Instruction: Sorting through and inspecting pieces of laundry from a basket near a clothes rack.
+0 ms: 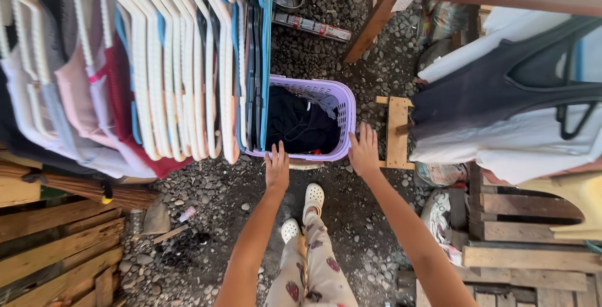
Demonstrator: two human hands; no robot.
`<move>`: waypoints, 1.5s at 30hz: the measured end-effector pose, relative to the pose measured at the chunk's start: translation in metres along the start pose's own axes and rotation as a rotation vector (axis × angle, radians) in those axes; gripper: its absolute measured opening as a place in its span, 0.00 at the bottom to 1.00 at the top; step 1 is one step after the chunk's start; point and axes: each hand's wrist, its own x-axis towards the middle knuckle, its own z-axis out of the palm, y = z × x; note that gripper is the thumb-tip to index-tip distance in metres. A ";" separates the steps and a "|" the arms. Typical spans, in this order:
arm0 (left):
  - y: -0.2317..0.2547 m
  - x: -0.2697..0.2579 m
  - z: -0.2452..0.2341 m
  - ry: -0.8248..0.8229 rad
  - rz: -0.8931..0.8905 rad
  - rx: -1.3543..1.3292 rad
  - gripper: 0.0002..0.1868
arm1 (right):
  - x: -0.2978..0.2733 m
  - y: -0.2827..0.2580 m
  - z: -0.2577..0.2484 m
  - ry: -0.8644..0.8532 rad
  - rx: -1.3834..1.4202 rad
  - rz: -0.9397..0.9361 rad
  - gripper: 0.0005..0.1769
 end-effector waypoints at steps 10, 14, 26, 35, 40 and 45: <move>0.029 0.043 0.152 -0.304 -0.064 -0.186 0.15 | 0.005 -0.007 0.147 -0.141 -0.055 -0.085 0.27; 0.035 0.070 0.206 -0.360 -0.125 -0.401 0.15 | 0.021 -0.011 0.190 -0.181 -0.012 -0.094 0.25; 0.091 0.129 0.300 -0.319 0.071 -0.371 0.09 | 0.030 -0.016 0.285 -0.222 -0.014 -0.142 0.26; 0.079 0.139 0.221 -0.502 -0.083 -0.426 0.18 | 0.060 0.015 0.208 -0.159 -0.027 -0.133 0.27; 0.086 0.135 0.209 -0.596 -0.102 -0.432 0.23 | 0.072 0.013 0.204 -0.153 0.041 -0.115 0.23; 0.093 0.140 0.221 -0.559 -0.172 -0.595 0.27 | 0.063 -0.002 0.250 -0.027 0.064 -0.182 0.26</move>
